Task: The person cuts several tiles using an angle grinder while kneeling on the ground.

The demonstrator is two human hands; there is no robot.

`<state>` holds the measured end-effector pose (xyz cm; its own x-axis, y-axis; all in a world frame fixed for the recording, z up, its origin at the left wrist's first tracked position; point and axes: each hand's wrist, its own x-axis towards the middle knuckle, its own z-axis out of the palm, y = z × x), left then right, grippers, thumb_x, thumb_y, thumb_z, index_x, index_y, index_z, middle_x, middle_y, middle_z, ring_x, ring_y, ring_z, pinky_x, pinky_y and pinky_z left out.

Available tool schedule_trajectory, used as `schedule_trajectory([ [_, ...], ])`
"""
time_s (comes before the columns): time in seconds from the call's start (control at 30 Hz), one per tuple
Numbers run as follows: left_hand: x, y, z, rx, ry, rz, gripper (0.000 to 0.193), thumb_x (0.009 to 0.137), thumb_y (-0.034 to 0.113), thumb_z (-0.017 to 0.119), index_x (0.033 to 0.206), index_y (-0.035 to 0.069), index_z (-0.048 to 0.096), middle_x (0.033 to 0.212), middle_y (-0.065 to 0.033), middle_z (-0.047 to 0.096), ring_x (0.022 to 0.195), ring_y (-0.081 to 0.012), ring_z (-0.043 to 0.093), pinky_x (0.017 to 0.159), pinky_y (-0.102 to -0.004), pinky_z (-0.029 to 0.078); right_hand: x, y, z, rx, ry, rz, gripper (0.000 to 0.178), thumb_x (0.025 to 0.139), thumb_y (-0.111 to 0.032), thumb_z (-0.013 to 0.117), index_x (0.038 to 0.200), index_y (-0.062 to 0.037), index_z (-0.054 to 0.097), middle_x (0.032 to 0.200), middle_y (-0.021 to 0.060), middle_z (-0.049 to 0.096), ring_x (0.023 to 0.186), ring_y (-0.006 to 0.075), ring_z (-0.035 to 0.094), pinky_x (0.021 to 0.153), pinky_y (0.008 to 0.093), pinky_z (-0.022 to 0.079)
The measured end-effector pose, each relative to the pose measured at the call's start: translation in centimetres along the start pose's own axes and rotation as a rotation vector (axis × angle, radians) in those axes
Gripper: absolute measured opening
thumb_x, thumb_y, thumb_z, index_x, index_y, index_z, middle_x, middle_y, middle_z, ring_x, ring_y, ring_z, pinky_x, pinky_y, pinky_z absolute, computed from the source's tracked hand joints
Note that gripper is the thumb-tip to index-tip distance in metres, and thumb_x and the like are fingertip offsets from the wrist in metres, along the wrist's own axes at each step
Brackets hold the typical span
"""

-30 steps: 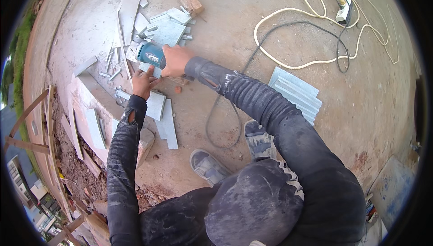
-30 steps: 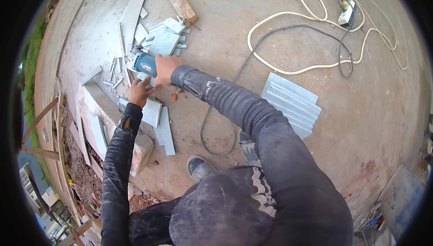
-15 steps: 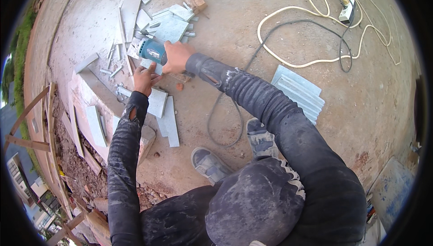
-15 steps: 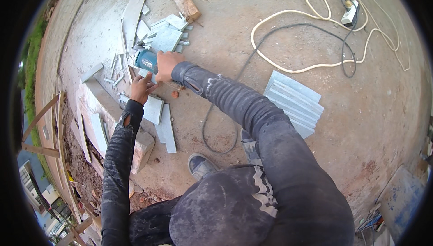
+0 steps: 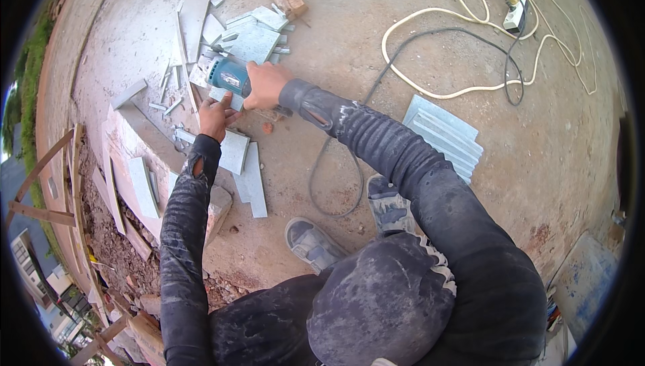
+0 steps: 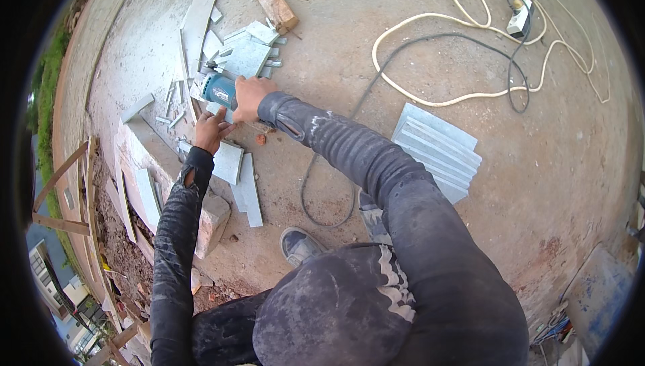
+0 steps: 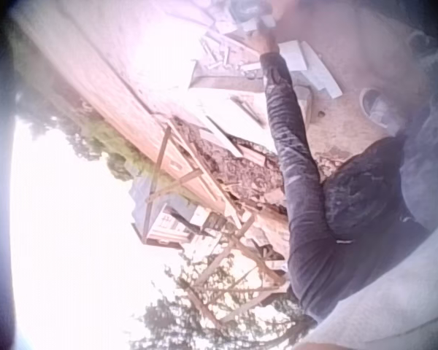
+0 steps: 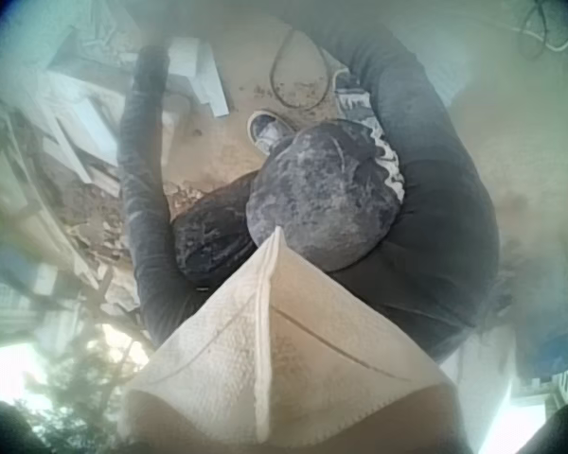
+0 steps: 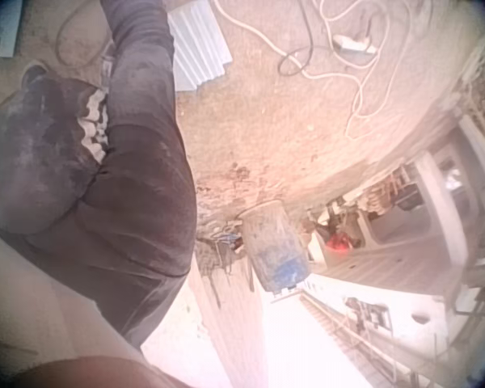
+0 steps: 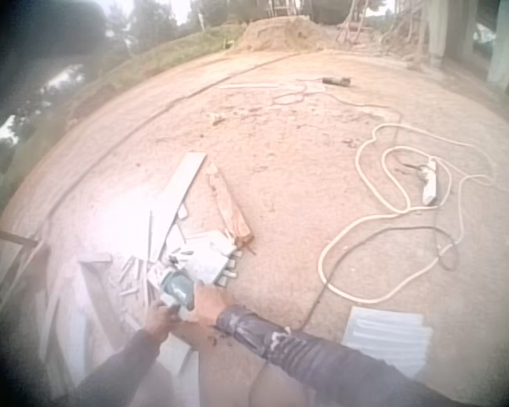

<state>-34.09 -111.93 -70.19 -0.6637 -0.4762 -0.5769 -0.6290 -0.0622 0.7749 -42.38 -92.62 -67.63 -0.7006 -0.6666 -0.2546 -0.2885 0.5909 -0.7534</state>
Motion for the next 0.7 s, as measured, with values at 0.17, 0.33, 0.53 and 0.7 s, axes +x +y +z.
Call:
schedule_trajectory([
  [0.17, 0.2, -0.1, -0.1, -0.012, -0.001, 0.001, 0.042, 0.091, 0.021, 0.07, 0.108, -0.007, 0.044, 0.092, -0.0146, 0.059, 0.07, -0.0231, 0.065, 0.066, -0.0372, 0.063, -0.8, 0.0, -0.3, 0.025, -0.004, 0.027, 0.066, 0.066, -0.035, 0.076, 0.113, 0.0045, 0.052, 0.106, 0.0287, 0.065, 0.101, 0.0421, 0.064, 0.088, 0.0457, 0.052],
  [0.33, 0.1, -0.1, -0.1, -0.001, 0.0, -0.005, 0.043, 0.092, 0.021, 0.068, 0.111, -0.009, 0.043, 0.094, -0.0159, 0.059, 0.073, -0.0243, 0.066, 0.067, -0.0374, 0.063, -1.5, 0.3, -0.2, 0.031, 0.011, 0.022, 0.065, 0.067, -0.035, 0.075, 0.113, 0.0045, 0.051, 0.105, 0.0288, 0.065, 0.1, 0.0427, 0.064, 0.087, 0.046, 0.053],
  [0.53, 0.1, 0.0, 0.0, 0.006, -0.011, 0.0, 0.041, 0.092, 0.02, 0.067, 0.11, -0.008, 0.044, 0.093, -0.0154, 0.058, 0.071, -0.0237, 0.065, 0.068, -0.0373, 0.063, -2.1, 0.5, -0.3, 0.026, -0.005, 0.058, 0.069, 0.066, -0.033, 0.078, 0.118, 0.0048, 0.053, 0.109, 0.0274, 0.066, 0.104, 0.039, 0.066, 0.091, 0.0428, 0.053],
  [0.7, 0.5, -0.7, -0.7, -0.003, -0.015, -0.008, 0.038, 0.093, 0.019, 0.067, 0.108, -0.007, 0.044, 0.093, -0.0146, 0.057, 0.07, -0.0231, 0.064, 0.067, -0.0372, 0.063, -2.7, 0.4, -0.3, 0.042, -0.063, 0.082, 0.067, 0.066, -0.031, 0.076, 0.118, 0.0048, 0.053, 0.109, 0.0269, 0.066, 0.103, 0.0389, 0.066, 0.09, 0.0436, 0.053],
])
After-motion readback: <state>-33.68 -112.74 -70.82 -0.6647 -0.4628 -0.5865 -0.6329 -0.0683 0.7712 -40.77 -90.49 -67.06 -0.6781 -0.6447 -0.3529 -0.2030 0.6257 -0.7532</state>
